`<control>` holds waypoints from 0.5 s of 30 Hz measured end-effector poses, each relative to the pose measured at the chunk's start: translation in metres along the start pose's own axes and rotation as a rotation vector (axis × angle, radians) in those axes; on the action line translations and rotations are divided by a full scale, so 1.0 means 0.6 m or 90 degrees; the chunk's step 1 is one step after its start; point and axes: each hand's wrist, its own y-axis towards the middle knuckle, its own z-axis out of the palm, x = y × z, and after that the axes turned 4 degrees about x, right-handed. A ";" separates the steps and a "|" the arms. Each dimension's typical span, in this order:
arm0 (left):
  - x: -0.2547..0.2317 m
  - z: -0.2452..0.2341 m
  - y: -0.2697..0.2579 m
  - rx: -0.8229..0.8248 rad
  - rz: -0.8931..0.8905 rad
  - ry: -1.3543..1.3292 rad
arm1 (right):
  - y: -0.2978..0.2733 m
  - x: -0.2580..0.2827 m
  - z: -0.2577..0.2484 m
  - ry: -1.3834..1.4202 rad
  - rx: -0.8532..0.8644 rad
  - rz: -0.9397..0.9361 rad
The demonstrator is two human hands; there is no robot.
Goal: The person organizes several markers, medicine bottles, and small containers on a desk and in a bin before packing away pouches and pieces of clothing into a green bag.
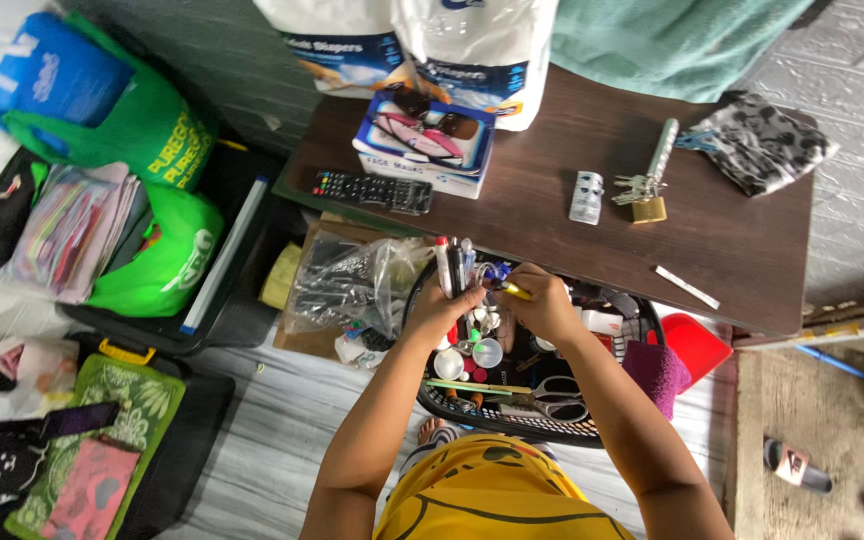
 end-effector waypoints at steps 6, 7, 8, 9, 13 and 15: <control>0.012 -0.001 0.055 -0.113 -0.031 -0.160 | -0.007 0.001 -0.024 0.041 -0.150 -0.026; 0.019 -0.004 0.060 -0.131 -0.023 -0.192 | -0.006 0.002 -0.025 0.101 -0.176 0.063; 0.026 -0.011 0.065 -0.148 -0.015 -0.223 | -0.001 -0.001 -0.037 0.184 -0.197 0.066; 0.034 -0.020 0.063 -0.168 -0.009 -0.255 | 0.007 -0.006 -0.055 0.268 -0.215 0.069; 0.044 -0.059 0.042 -0.186 0.047 -0.223 | 0.060 -0.005 -0.093 0.100 -0.253 0.219; 0.038 -0.077 0.028 -0.217 0.053 -0.232 | 0.099 -0.002 -0.092 0.123 -0.242 0.224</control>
